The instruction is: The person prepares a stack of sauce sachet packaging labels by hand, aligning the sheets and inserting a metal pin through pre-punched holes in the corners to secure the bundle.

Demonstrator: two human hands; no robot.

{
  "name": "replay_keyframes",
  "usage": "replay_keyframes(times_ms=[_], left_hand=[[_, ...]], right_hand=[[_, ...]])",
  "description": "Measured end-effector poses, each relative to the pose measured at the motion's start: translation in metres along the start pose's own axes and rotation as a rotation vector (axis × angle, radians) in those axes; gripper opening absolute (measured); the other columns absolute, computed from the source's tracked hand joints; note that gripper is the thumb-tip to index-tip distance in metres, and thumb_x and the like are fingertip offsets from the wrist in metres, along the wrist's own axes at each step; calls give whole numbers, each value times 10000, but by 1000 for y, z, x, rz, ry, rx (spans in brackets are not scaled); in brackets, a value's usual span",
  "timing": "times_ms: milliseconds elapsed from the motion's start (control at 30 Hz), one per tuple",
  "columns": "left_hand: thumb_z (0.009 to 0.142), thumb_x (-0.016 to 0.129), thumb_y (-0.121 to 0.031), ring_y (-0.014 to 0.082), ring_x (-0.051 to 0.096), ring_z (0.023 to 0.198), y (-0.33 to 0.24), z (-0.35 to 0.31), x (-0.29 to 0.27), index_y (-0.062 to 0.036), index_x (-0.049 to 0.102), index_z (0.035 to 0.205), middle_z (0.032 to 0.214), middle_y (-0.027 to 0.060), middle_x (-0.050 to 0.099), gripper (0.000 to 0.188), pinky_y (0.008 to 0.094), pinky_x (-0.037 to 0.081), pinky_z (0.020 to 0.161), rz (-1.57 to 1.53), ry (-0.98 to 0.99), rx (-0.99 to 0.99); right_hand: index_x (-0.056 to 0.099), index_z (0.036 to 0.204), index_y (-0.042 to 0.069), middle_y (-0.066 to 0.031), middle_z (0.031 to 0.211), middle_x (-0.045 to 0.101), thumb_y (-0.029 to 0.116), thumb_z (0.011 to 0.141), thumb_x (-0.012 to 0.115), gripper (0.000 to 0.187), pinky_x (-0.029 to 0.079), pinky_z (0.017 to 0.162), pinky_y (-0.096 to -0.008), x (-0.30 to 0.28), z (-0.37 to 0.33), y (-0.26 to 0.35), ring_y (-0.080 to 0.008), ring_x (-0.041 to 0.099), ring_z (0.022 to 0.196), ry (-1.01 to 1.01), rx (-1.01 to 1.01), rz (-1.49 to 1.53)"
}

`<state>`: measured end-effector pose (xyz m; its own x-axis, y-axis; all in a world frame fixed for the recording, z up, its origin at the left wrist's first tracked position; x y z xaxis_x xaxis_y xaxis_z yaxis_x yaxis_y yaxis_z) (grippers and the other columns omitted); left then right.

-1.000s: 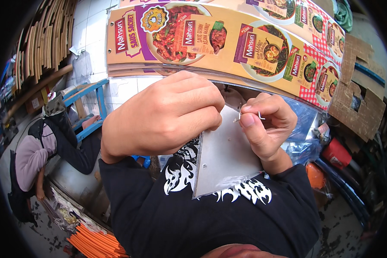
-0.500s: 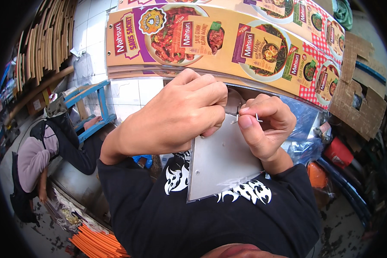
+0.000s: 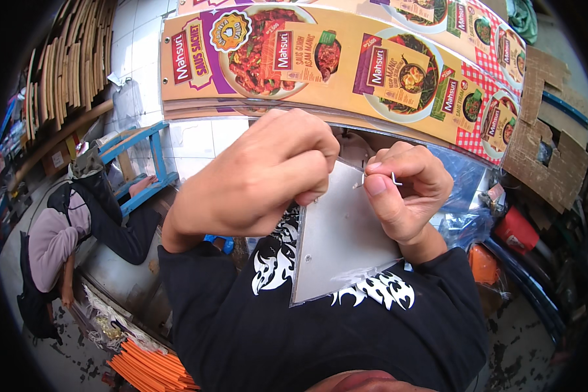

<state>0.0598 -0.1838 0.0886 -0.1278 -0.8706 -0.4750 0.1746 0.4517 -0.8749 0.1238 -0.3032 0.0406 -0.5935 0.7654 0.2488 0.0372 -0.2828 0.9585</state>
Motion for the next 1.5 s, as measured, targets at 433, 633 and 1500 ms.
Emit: replay_keyframes(times_ms=[433, 633, 1500], left_hand=[[647, 716, -44, 295, 624, 866, -20, 9, -22, -36, 654, 825, 886, 88, 625, 189, 440, 469, 799, 158, 134, 171], [667, 698, -127, 281, 620, 866, -36, 14, -18, -31, 649, 860, 897, 75, 612, 222, 436, 469, 814, 285, 290, 270], [787, 618, -143, 188, 640, 942, -26, 35, 36, -93, 671, 866, 883, 28, 628, 107, 353, 458, 817, 665, 969, 228]], right_hand=[[670, 820, -4, -21, 638, 614, -38, 773, 728, 81, 291, 448, -190, 6, 2, -1, -21, 442, 494, 17, 25, -7], [668, 818, -9, -39, 667, 627, -40, 787, 719, 67, 330, 476, -201, 5, 3, 4, -46, 477, 529, 2, 6, 6], [619, 904, -6, -27, 728, 621, 42, 917, 661, 65, 411, 505, -190, -20, -8, -20, -40, 527, 577, -206, 174, 279]])
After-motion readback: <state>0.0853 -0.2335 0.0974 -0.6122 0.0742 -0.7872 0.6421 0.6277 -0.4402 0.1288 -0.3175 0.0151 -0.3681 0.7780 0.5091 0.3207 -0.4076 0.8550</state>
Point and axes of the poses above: each hand's wrist, its own z-axis towards the middle knuckle, its own x-axis out of the palm, y = z × x, the point moved 10 cm from there along z, towards the middle knuckle
